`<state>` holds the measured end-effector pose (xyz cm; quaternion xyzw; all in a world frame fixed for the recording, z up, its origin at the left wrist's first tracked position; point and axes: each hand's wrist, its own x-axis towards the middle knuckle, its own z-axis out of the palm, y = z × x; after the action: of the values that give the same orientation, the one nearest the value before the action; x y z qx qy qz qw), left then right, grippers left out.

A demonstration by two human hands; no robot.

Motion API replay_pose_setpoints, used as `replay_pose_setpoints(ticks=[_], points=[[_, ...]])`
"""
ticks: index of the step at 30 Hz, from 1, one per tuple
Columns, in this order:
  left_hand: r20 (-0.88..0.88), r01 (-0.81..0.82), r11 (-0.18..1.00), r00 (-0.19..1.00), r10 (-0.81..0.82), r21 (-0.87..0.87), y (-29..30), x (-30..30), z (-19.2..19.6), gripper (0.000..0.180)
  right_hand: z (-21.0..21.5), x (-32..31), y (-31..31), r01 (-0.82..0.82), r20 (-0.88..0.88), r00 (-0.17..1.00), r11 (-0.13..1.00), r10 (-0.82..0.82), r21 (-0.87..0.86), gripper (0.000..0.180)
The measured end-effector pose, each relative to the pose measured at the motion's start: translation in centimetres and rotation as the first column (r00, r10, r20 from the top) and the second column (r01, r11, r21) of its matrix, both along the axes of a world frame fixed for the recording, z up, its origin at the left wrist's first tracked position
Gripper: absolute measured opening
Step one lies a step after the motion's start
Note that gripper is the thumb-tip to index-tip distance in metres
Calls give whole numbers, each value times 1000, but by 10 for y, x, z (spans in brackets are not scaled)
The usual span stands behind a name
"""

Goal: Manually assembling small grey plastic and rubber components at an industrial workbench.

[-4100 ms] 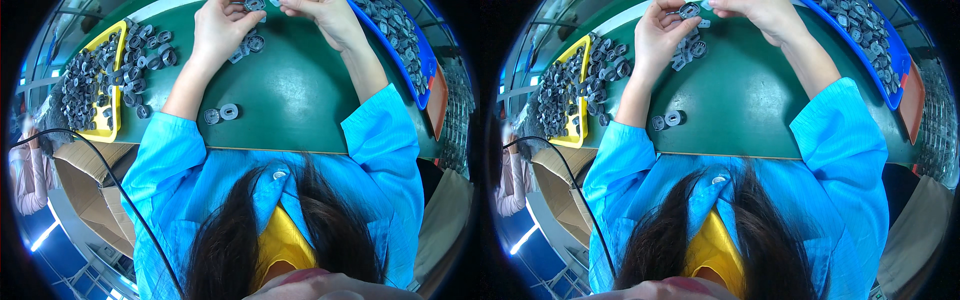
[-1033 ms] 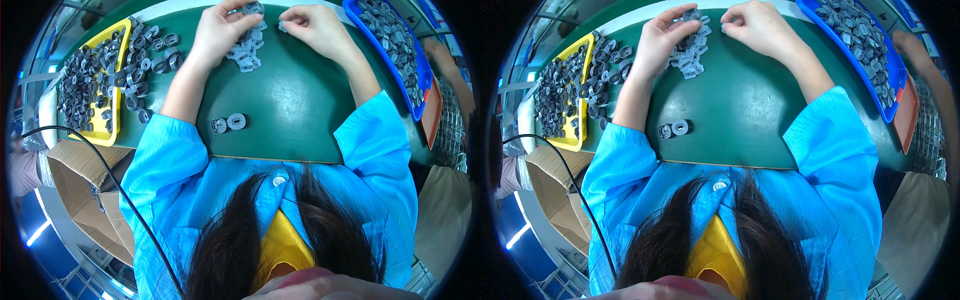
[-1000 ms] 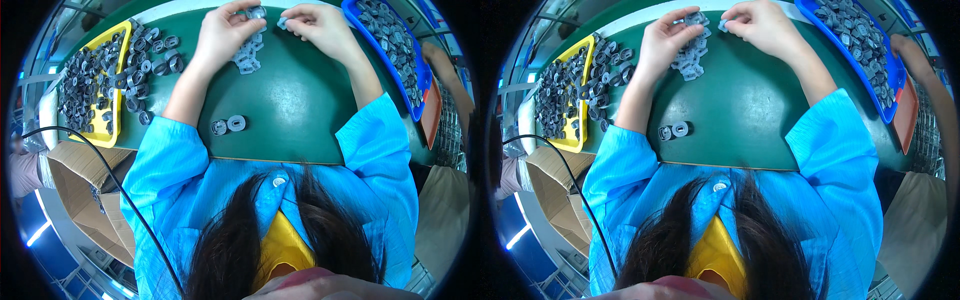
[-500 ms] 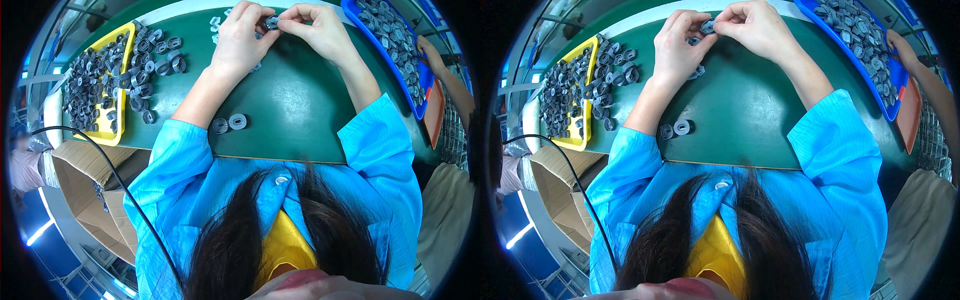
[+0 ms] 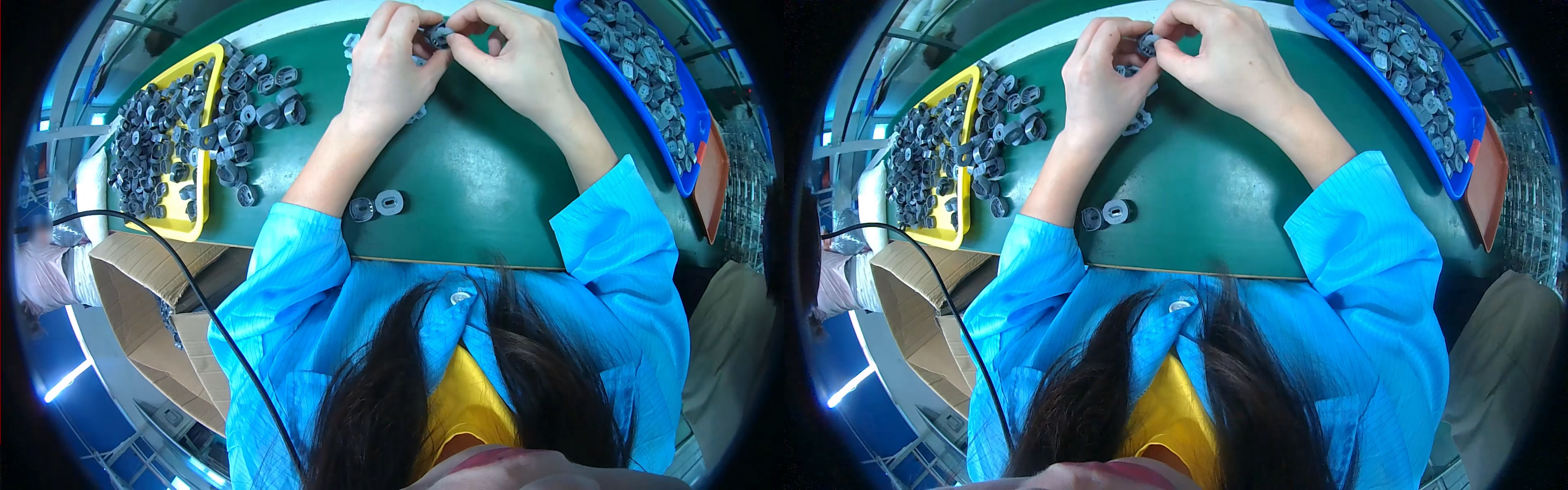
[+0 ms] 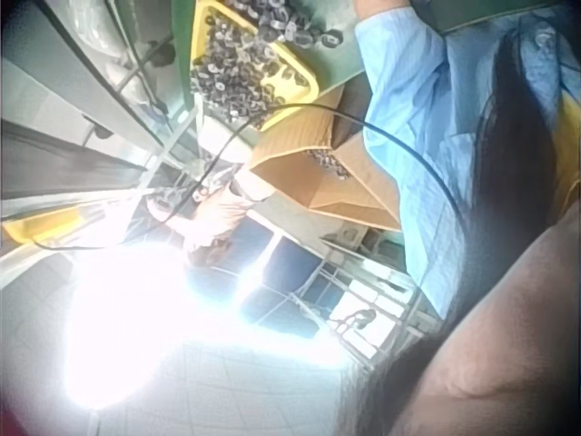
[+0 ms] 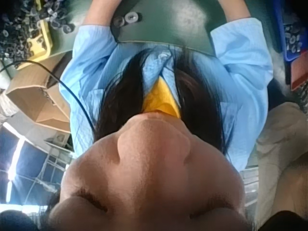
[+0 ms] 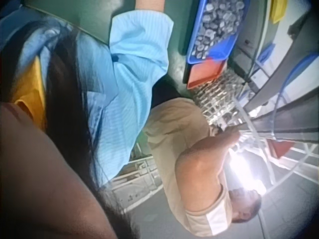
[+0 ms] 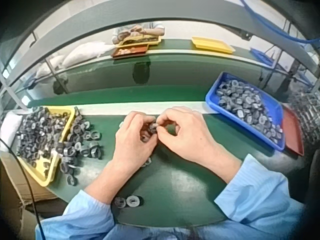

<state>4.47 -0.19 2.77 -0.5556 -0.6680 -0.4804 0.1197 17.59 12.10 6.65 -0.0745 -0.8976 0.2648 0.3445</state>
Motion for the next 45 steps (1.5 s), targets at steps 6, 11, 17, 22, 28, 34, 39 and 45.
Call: replay_pose_setpoints(ticks=[6,11,17,22,28,34,39,45], points=[[78,-24,998,997,28,-62,0,-6,-7,30,4,1,-6,-125,-80,989,992,126,21,15],[148,-7,997,989,18,-72,-3,-6,-8,32,-9,2,10,-121,131,969,870,207,-479,24],[129,26,999,991,-22,-26,0,-3,-4,37,-23,-1,22,0,66,998,946,22,-325,15],[-40,-35,999,999,35,1,-3,-8,-5,37,-26,-6,7,-4,118,990,870,71,-494,15],[-133,-65,998,989,65,-1,-3,-11,-6,34,-22,-6,-2,92,-19,995,993,-94,-69,23],[-185,-54,993,980,74,107,-3,1,2,35,-35,-7,11,-187,-83,970,484,228,-855,38],[-260,-63,995,962,79,71,-4,-2,-2,38,-39,-17,3,-139,-85,974,255,210,-957,14],[-144,19,1000,989,-20,-12,-12,5,7,56,-48,-16,14,-124,-87,945,100,316,-987,5]])
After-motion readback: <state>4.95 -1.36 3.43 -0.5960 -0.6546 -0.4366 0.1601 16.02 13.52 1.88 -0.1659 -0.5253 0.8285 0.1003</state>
